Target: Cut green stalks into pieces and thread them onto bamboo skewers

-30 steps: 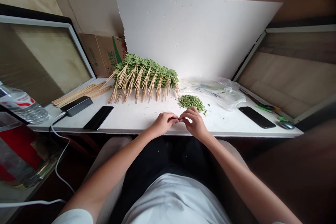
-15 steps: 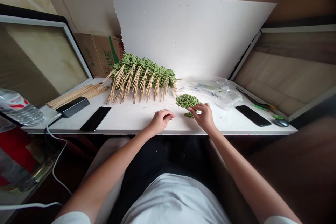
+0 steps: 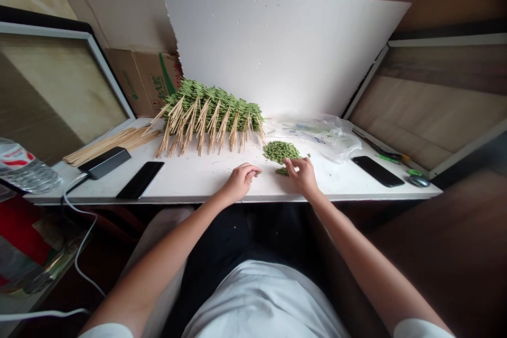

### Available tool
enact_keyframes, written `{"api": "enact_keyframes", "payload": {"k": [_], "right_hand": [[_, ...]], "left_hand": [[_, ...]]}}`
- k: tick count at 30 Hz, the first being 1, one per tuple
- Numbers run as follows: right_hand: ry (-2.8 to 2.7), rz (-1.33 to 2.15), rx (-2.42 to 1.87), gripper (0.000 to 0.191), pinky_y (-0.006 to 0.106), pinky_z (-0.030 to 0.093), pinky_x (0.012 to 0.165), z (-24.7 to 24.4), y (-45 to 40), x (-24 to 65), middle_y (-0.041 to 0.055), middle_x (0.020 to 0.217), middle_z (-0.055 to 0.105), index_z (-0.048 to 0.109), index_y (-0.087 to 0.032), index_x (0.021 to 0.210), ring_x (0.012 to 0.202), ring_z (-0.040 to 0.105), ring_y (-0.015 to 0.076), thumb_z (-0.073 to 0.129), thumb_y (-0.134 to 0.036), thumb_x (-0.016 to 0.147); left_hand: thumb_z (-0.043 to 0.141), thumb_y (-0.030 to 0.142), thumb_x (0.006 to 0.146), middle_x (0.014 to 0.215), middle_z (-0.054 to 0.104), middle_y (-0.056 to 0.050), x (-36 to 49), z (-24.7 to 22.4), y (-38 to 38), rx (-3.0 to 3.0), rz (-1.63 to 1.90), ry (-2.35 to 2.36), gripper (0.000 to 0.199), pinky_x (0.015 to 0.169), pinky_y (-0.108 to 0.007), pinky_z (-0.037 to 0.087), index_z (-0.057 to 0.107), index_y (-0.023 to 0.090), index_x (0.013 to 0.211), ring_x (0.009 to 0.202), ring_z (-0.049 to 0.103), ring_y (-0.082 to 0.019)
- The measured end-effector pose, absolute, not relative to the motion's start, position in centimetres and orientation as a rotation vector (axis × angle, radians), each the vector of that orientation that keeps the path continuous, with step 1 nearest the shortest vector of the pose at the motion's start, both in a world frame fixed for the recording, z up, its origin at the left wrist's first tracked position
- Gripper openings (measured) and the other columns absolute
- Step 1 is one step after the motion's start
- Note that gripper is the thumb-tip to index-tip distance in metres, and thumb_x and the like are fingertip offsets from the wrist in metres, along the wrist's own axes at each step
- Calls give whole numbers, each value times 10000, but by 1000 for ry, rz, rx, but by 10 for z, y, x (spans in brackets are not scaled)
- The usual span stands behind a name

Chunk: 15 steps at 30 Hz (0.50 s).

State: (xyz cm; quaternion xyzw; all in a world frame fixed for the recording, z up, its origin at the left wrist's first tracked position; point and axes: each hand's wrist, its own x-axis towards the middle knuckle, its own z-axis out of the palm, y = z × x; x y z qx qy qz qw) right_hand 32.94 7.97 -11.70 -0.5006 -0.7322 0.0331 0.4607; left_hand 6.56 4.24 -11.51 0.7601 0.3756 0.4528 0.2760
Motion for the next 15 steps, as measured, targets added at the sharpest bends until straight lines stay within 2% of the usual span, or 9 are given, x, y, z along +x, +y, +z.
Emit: {"api": "enact_keyframes", "payload": {"k": [4, 6, 10, 15], "right_hand": [[-1969, 368, -1001, 442, 372, 521, 702, -96, 56, 307, 92, 944, 806, 836, -248, 1032, 934, 671, 278, 608, -627, 1020], [-2048, 411, -872, 365, 375, 533, 730, -89, 46, 296, 89, 1007, 811, 835, -267, 1111, 964, 670, 270, 684, -579, 995], [-2020, 316, -758, 233, 429, 535, 837, -87, 39, 288, 71, 920, 795, 840, -277, 1024, 895, 645, 254, 697, -460, 1019], [-1905, 222, -837, 209, 455, 526, 846, -87, 43, 293, 76, 932, 782, 814, -271, 1002, 895, 641, 267, 661, -406, 1042]], "left_hand": [[603, 226, 1023, 1000, 759, -106, 70, -114, 39, 1903, 1263, 978, 257, 754, -291, 609, 714, 150, 1241, 904, 744, -201], [643, 237, 1012, 946, 760, -86, 72, -111, 37, 1867, 1267, 953, 292, 782, -302, 608, 688, 157, 1289, 855, 737, -189], [703, 283, 987, 922, 771, -77, 72, -106, 34, 1828, 1219, 927, 290, 769, -308, 602, 708, 158, 1248, 781, 728, -177], [692, 327, 984, 874, 780, -86, 71, -105, 34, 1813, 1212, 1007, 235, 701, -300, 591, 779, 134, 1086, 694, 715, -172]]}}
